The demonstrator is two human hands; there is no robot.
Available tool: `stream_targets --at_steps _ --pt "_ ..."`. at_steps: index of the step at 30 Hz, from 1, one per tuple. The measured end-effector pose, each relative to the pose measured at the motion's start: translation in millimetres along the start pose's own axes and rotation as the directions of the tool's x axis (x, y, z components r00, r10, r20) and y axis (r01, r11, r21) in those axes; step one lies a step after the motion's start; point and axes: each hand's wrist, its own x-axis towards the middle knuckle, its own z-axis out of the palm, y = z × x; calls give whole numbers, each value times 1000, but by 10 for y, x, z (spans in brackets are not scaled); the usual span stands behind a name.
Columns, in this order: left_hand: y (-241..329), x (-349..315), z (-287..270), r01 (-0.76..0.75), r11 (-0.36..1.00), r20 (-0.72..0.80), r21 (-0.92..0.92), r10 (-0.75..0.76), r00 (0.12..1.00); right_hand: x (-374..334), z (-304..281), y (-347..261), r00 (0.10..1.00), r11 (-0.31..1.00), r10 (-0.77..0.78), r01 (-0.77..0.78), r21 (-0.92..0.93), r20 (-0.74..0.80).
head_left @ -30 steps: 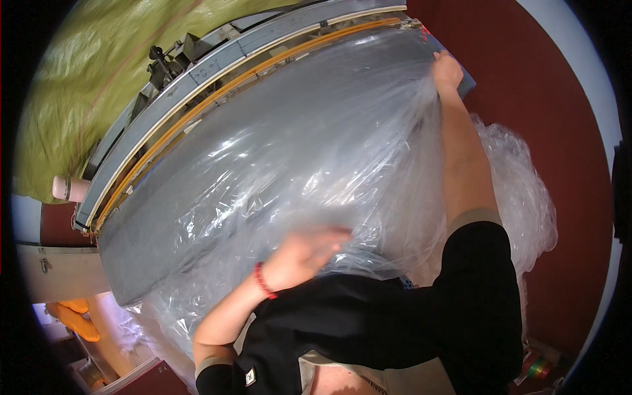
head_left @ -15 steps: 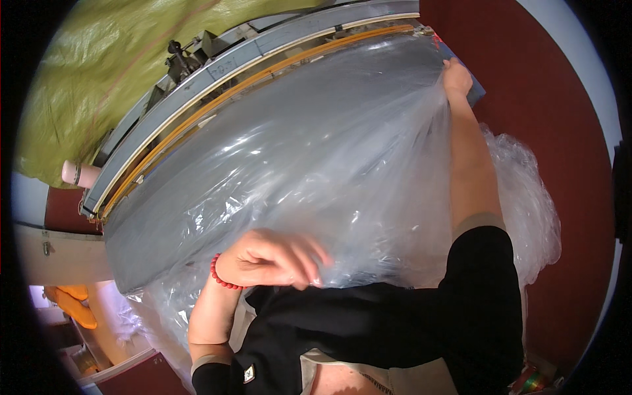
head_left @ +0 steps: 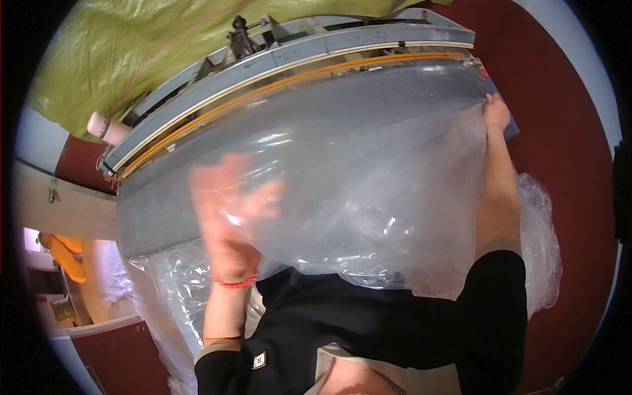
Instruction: The recorder is seen sealing large plastic bags using a heat sealing machine.
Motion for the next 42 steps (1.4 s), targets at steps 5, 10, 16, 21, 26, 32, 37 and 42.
stream_targets --at_steps 5,10,16,21,26,32,37,42 --pt "-241 -286 -66 410 909 519 76 -387 762 -4 39 48 999 1000 -17 17 4 -37" --pt "240 -443 -973 177 860 -546 478 134 827 6 61 81 997 998 -50 52 35 -54" --pt "-103 -669 -592 336 902 -267 270 -265 927 63 138 132 996 997 -75 74 -21 -49" --pt "-189 -774 -525 330 940 -436 83 -264 860 109 192 176 995 997 -79 78 -13 -57" --pt "371 -1268 -1726 -192 968 -919 -161 -76 386 100 173 175 996 996 -81 80 -37 -29" --pt "877 -1373 -3024 512 575 -769 638 450 453 119 186 180 996 994 -85 84 -66 -12" --pt "1204 -545 -3050 804 -359 -711 475 382 591 140 206 210 997 997 -71 71 -13 -5" --pt "493 -496 -2128 173 242 -183 955 20 983 124 206 208 997 997 -76 76 -6 -25"
